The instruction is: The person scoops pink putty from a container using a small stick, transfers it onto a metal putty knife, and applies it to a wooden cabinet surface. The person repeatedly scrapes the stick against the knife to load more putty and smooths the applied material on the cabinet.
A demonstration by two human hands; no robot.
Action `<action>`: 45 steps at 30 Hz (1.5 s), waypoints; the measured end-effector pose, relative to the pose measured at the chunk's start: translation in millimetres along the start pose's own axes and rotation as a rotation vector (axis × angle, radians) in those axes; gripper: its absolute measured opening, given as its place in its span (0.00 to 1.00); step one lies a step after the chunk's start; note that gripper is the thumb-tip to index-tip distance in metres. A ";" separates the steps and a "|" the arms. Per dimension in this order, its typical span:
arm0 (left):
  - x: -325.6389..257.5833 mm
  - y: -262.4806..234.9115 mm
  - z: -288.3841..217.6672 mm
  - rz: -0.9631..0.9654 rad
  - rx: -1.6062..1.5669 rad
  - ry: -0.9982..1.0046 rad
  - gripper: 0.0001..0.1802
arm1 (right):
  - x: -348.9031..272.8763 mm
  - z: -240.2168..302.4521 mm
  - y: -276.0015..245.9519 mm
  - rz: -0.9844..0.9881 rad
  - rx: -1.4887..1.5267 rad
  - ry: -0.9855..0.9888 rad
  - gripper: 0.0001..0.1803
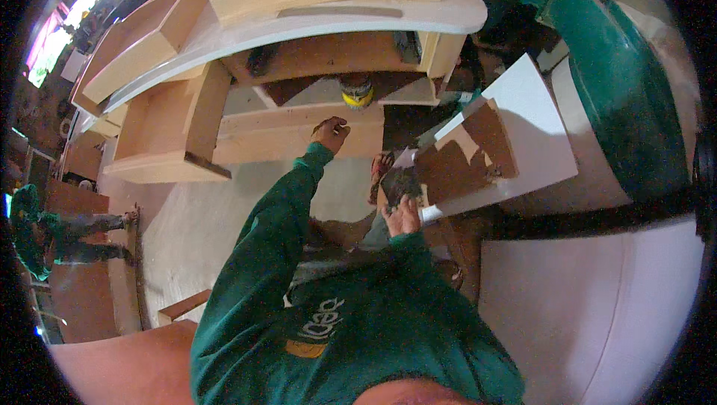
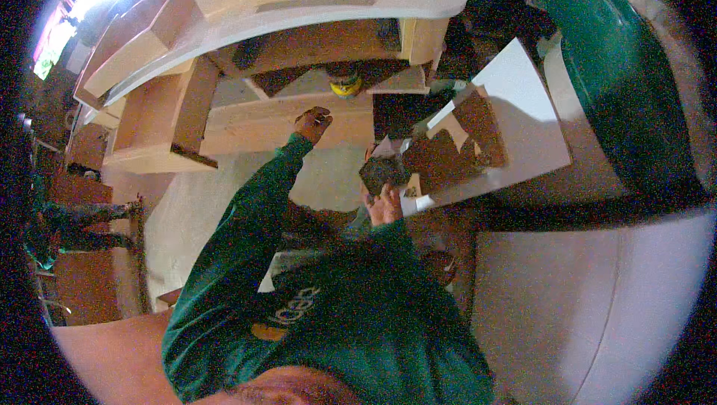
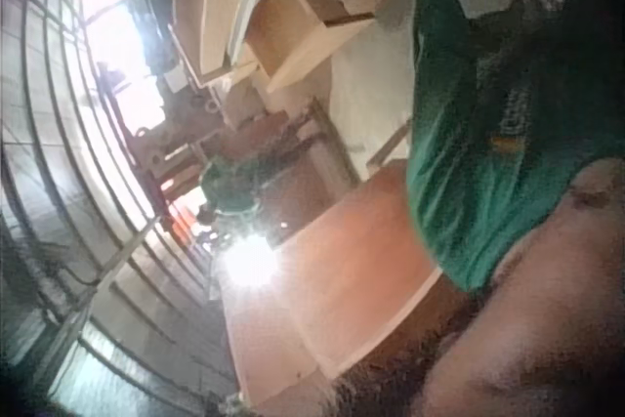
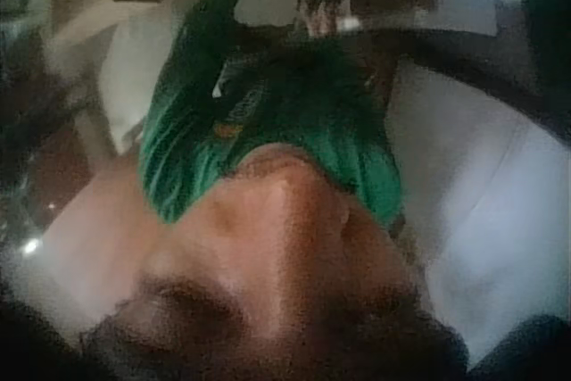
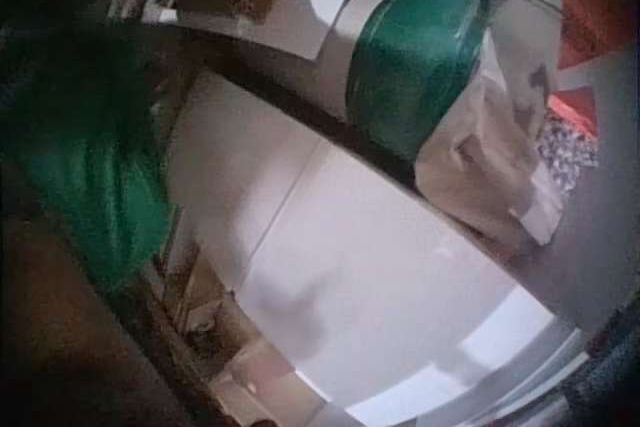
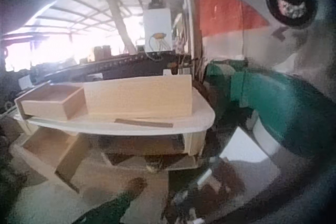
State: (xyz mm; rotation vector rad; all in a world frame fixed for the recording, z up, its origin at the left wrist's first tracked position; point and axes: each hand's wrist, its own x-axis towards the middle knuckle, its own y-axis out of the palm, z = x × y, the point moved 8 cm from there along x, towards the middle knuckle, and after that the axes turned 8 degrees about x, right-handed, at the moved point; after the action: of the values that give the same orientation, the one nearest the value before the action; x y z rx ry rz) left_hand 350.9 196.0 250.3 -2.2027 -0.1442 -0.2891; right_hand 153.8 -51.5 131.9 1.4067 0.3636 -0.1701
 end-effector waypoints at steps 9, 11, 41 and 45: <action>55.5 -180.3 -268.6 -0.199 0.129 0.412 0.11 | 6.6 32.5 -42.8 -0.147 -0.413 -0.231 0.16; 109.9 -217.5 -274.2 -0.254 0.212 0.530 0.11 | 17.6 34.2 -58.3 -0.033 -0.570 -0.253 0.20; -159.3 -115.1 -28.4 -0.226 -0.908 -0.481 0.09 | 10.5 43.4 37.6 0.087 -0.501 -0.211 0.30; -193.3 -96.7 -11.2 -0.292 -1.092 -0.627 0.07 | 9.4 45.8 25.1 0.066 -0.524 -0.210 0.26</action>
State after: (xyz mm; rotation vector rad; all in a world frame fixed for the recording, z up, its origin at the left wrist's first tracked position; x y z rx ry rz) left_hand 142.4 245.3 281.5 -3.2965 -0.8145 0.2639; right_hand 177.6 -91.5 157.4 0.8727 0.1685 -0.1530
